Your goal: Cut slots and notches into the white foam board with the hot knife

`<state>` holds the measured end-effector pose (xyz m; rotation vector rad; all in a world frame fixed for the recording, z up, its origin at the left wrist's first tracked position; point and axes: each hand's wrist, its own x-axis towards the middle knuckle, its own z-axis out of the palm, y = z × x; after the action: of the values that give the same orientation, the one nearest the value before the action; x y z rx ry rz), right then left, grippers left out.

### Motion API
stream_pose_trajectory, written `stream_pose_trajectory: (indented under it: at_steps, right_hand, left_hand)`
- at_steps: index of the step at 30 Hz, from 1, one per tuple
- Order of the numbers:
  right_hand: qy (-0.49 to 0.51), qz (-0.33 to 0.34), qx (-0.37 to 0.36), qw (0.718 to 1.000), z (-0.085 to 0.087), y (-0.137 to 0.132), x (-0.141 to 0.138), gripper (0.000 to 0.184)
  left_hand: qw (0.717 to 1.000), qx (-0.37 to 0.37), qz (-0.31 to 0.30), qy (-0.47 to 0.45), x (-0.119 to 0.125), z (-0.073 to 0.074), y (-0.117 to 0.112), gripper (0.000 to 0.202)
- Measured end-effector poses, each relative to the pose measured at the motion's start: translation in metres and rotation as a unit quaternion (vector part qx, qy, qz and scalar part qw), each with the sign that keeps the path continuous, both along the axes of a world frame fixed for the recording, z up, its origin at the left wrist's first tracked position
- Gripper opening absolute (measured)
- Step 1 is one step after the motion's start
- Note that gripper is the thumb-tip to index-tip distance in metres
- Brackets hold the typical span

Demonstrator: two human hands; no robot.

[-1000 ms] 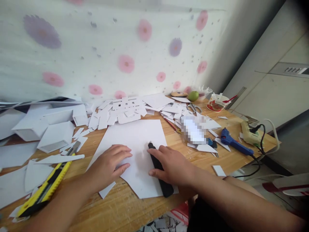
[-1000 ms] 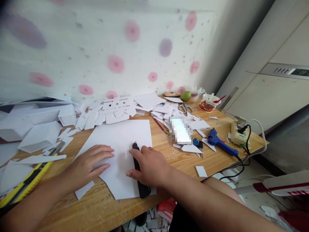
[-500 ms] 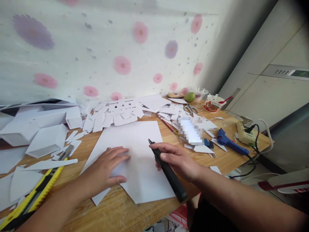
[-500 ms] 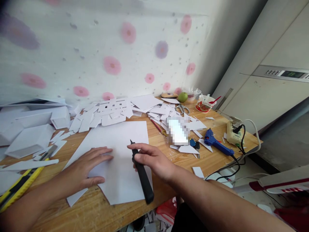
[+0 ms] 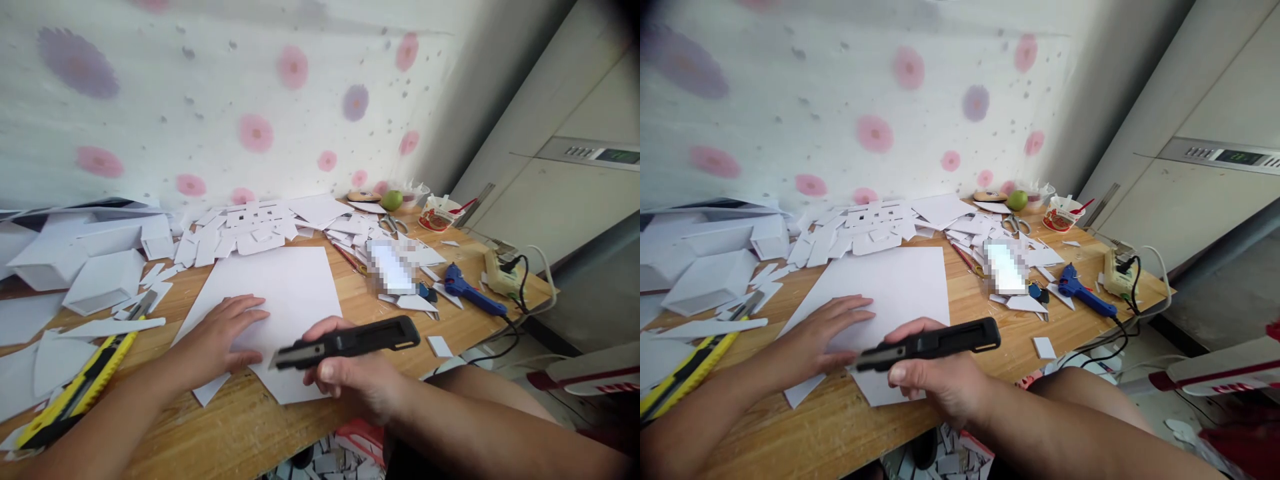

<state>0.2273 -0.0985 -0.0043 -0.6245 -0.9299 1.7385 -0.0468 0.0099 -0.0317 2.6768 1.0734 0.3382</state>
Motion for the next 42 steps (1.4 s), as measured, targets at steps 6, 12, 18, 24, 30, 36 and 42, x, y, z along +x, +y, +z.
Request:
stream_pose_trajectory:
  at_steps: [6, 12, 18, 24, 30, 36, 42]
  right_hand:
    - [-0.055, -0.011, 0.020, 0.998, -0.007, 0.005, 0.002, 0.042]
    - [-0.077, -0.034, 0.036, 0.996, -0.017, 0.009, 0.007, 0.042]
    - [-0.104, -0.023, 0.054, 0.993, -0.024, 0.006, 0.008, 0.047]
    - [-0.038, -0.029, 0.038, 0.998, -0.023, 0.006, 0.008, 0.055]
    - [-0.057, -0.034, 0.044, 0.997, -0.024, 0.006, 0.008, 0.045]
    - [-0.040, -0.043, 0.033, 0.998, -0.025, 0.007, 0.006, 0.044]
    - [0.006, -0.052, -0.001, 0.999, -0.028, 0.010, 0.000, 0.055]
  left_hand:
    - [1.000, 0.008, 0.003, 0.012, 0.001, 0.000, 0.001, 0.067]
    - [1.000, 0.010, 0.006, 0.014, -0.001, -0.004, 0.002, 0.061]
    - [1.000, 0.023, 0.001, 0.005, -0.001, -0.006, 0.004, 0.060]
    - [1.000, 0.023, 0.000, 0.000, 0.000, -0.006, 0.003, 0.059]
    - [1.000, 0.027, 0.000, -0.005, 0.000, -0.003, 0.003, 0.058]
    - [1.000, 0.021, -0.006, -0.004, -0.001, 0.000, 0.003, 0.055]
    - [1.000, 0.026, -0.002, -0.009, -0.003, -0.003, 0.002, 0.051]
